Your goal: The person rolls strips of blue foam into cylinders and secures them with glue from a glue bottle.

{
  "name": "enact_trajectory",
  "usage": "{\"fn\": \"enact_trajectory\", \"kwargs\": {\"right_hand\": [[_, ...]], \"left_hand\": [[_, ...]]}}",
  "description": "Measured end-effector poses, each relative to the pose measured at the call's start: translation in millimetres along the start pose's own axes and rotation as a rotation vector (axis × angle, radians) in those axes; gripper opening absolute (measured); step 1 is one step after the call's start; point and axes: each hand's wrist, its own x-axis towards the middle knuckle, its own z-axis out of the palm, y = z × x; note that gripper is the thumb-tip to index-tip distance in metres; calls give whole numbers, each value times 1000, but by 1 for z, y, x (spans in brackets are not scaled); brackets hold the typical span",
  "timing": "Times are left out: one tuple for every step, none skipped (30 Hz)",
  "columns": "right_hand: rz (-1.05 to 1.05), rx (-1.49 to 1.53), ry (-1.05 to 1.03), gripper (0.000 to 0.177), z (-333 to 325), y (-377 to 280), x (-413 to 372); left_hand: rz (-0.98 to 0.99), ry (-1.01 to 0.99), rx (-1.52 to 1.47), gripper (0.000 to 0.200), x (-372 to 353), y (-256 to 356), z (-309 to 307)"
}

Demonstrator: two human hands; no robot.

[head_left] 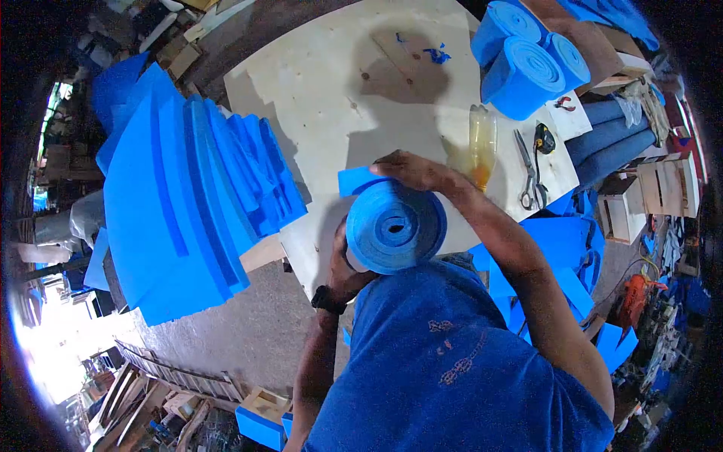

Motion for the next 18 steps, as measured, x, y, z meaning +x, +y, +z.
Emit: {"fn": "enact_trajectory", "kwargs": {"right_hand": [[19, -17, 13, 57, -2, 4, 4], [0, -16, 25, 57, -2, 8, 4], [-20, -17, 35, 56, -2, 7, 3], [-42, -20, 45, 56, -2, 6, 3], [-27, 9, 38, 56, -2, 5, 4], [-13, 39, 31, 55, 0, 5, 6], [2, 70, 27, 55, 2, 4, 7], [-18, 99, -28, 55, 6, 2, 10], [-36, 127, -72, 55, 11, -2, 13], [-53, 154, -110, 55, 14, -6, 16], [-21, 123, -134, 55, 19, -7, 20], [14, 92, -161, 55, 26, -6, 26], [-32, 105, -135, 55, 28, 1, 27], [-78, 117, -110, 54, 30, 8, 28], [-206, 173, -33, 54, 33, 16, 27], [-191, 287, 66, 52, 32, 22, 19], [-186, 404, 169, 51, 31, 26, 10], [-193, 515, 271, 51, 31, 31, 1]], "left_hand": [[22, -3, -43, 110, -2, -2, -4], [45, -6, -87, 106, -4, -4, -7], [15, -68, -210, 101, -2, -8, -16], [-11, -128, -333, 95, 2, -16, -27], [-36, -187, -456, 89, 4, -22, -38], [-168, -102, -700, 86, 3, -33, -46], [-300, -18, -942, 84, 4, -42, -53], [-433, 60, -1180, 81, 8, -50, -58], [-406, 149, -923, 74, 14, -45, -58], [-321, 210, -715, 71, 19, -46, -56], [-231, 268, -510, 68, 21, -47, -49], [-139, 328, -308, 65, 26, -48, -42], [-113, 377, -275, 53, 32, -54, -32], [-48, 283, -210, 50, 38, -65, -31], [14, 194, -145, 47, 41, -81, -35], [72, 108, -77, 44, 41, -82, -36], [-99, 159, -299, 35, 38, -82, -30], [-91, 223, -298, 34, 33, -80, -27]]}}
